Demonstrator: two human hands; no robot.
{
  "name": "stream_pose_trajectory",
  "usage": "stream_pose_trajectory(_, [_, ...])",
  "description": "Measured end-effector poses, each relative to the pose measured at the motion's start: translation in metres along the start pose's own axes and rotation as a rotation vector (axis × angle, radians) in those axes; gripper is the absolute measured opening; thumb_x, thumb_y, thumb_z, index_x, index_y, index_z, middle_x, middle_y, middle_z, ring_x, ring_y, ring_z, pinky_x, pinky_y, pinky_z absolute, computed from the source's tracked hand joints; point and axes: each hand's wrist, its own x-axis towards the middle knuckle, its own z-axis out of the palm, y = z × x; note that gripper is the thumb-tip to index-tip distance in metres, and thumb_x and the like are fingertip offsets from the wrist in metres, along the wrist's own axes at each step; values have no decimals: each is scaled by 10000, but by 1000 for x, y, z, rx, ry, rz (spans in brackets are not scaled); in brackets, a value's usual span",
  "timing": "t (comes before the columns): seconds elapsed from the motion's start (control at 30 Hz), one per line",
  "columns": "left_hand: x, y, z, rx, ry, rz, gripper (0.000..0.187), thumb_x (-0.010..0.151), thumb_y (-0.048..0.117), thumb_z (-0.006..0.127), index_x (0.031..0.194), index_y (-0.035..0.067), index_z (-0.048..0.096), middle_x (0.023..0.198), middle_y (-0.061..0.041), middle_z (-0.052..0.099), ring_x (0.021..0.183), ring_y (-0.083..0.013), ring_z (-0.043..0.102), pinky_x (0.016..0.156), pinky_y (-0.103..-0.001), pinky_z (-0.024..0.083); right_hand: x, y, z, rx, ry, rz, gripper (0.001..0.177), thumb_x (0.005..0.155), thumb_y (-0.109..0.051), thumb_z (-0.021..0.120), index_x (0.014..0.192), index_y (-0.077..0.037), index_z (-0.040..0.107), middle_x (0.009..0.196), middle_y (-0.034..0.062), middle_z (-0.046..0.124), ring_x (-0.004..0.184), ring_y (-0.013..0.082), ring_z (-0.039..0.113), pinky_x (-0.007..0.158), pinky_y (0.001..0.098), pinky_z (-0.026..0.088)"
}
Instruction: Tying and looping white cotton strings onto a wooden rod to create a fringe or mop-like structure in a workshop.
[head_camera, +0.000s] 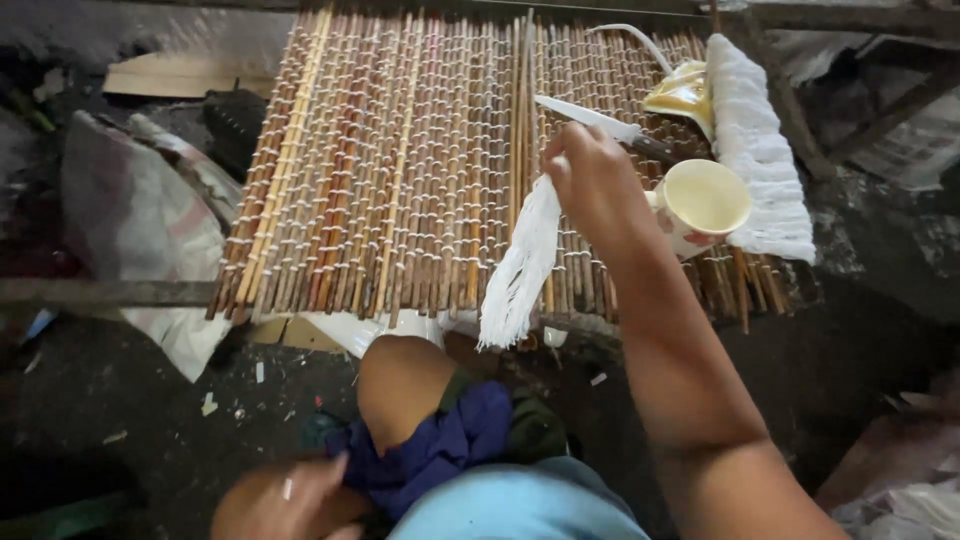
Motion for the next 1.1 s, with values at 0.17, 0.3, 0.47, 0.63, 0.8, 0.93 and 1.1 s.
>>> stream_pose_trajectory(0.17, [149,167,-83,-136,310,239,1202,729,544,793,1605,0,174,1658,-218,301,1518,-382,310,1213,-509,277,-77,-141,-76,469,-496,142,222,832,-26,496,951,-164,624,879,13,687,695,206,703,635,352,566])
stream_pose_trajectory(0.3, [143,181,-51,-462,158,406,694,1002,512,424,1412,-48,413,1454,-229,450,1391,-356,471,1163,-474,385,-121,-167,-67,942,-527,-564,93,1070,25,486,1122,67,551,1039,97,535,1000,196,562,894,270,502])
stream_pose_trajectory(0.47, [110,132,28,-820,-4,-240,457,866,314,730,1298,165,739,1008,37,715,728,-74,619,676,-216,501,-90,-120,-24,337,-289,-224,265,843,57,561,1021,-64,717,968,92,768,738,174,743,514,224,643])
stream_pose_trajectory(0.63, [108,122,62,-647,-48,-543,680,748,329,837,1391,315,613,870,88,795,701,-76,673,746,-216,541,-34,-88,-1,-43,-566,346,351,1008,-375,626,1295,-182,568,1316,147,520,933,333,686,734,460,606])
stream_pose_trajectory(0.8, [122,122,67,-714,-73,-700,675,816,395,704,1467,367,526,982,35,838,636,-127,777,747,-227,620,-24,-81,0,3,-709,508,504,1032,-403,537,1487,-203,452,1432,125,492,1123,328,643,900,484,556])
stream_pose_trajectory(0.93, [124,117,75,-1196,-47,-778,590,907,260,539,1495,222,500,1167,-134,791,648,-213,657,445,-315,468,-22,-91,-10,77,-714,541,406,1027,-166,482,1430,-200,512,1449,125,490,1098,283,662,938,407,606])
stream_pose_trajectory(1.1, [124,116,71,-1576,182,-727,531,887,81,469,1403,5,569,1130,-360,759,545,-276,571,386,-336,397,-30,-70,4,150,-630,545,204,1060,-158,487,1189,-77,623,1226,133,624,1049,223,658,953,335,603])
